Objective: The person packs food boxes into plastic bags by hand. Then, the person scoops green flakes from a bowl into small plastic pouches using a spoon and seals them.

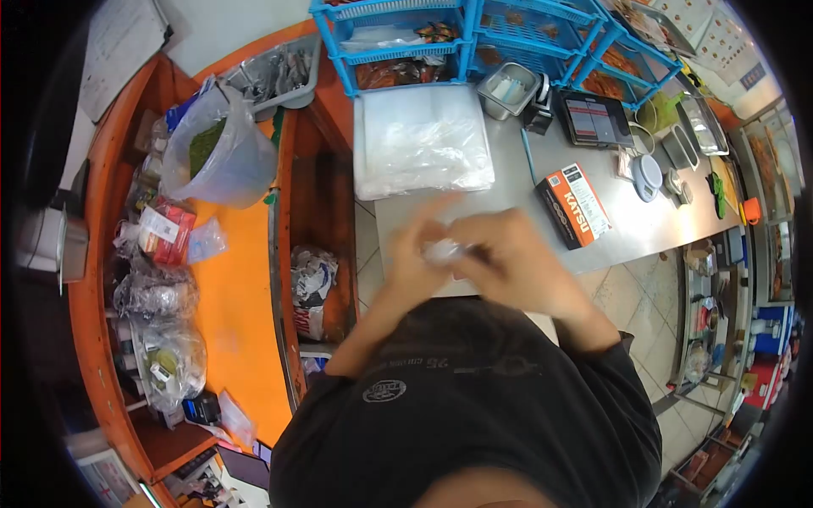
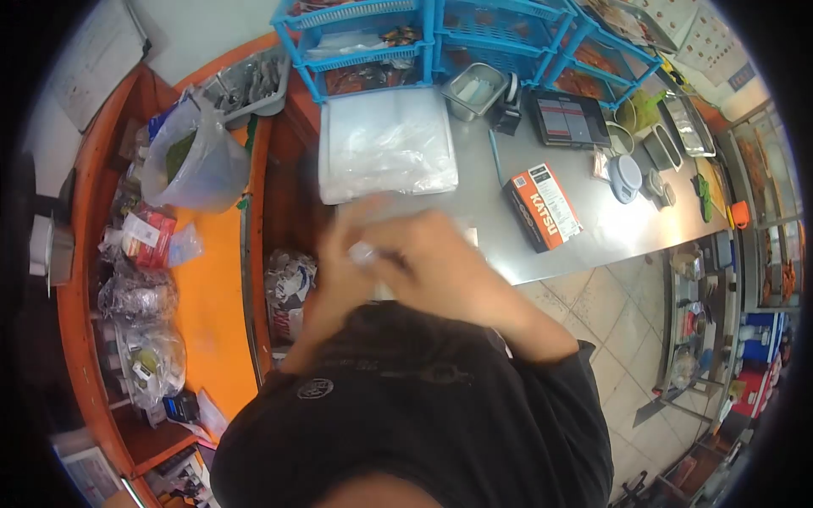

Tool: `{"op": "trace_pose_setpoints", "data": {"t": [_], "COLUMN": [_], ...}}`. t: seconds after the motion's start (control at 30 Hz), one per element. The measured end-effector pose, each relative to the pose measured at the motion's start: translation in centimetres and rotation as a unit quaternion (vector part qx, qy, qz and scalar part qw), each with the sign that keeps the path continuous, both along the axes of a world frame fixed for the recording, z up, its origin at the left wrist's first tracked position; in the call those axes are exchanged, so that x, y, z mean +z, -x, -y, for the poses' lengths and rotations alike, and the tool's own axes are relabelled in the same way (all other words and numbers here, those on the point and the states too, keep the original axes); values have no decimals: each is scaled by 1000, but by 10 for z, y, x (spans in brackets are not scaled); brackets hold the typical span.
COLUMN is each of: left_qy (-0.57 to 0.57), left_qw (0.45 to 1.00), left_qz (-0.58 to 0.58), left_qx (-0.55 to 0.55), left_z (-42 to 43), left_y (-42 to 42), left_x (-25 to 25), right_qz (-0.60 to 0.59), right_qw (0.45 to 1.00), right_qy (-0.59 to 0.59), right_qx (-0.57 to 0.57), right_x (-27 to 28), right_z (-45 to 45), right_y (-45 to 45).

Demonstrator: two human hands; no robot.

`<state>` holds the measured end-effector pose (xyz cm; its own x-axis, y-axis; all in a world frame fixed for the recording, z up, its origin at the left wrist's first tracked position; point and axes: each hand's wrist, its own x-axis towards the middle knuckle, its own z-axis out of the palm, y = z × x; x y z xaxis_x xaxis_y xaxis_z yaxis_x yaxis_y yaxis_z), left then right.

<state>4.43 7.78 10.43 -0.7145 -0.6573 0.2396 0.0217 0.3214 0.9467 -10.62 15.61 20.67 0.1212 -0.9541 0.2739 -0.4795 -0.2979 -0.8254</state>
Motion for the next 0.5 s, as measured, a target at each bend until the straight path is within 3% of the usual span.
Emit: {"op": "trace_pose_setpoints", "data": {"t": [0.07, 0.13, 0.2, 0.27, 0.37, 0.4, 0.47, 0.5], "left_qy": [76, 138, 257, 361, 429, 346, 162, 120], "left_qw": [997, 980, 943, 889, 827, 824, 764, 831], "left_qz": [-17, -96, 86, 146, 107, 219, 431, 310], "left_qx": [-15, -105, -191, -242, -346, -391, -451, -447], "left_z": [14, 29, 51, 57, 40, 35, 25, 28], "left_y": [-24, -31, -16, 15, 44, 48, 50, 51], "left_x": [23, 64, 43, -21, -35, -18, 19, -2], "right_qz": [11, -4, -41, -95, -95, -70, -18, 3], "right_qw": [999, 999, 990, 967, 966, 972, 979, 983], "right_qy": [-34, -37, -27, -20, -20, -41, -82, -134], "right_qx": [-15, 14, 129, 234, 240, 221, 184, 129], "right_x": [11, 20, 18, 2, -42, -64, -112, -142], "right_z": [-5, -4, 4, 15, 43, 65, 108, 123], "right_y": [15, 24, 15, -8, -32, -24, 0, 17]}}
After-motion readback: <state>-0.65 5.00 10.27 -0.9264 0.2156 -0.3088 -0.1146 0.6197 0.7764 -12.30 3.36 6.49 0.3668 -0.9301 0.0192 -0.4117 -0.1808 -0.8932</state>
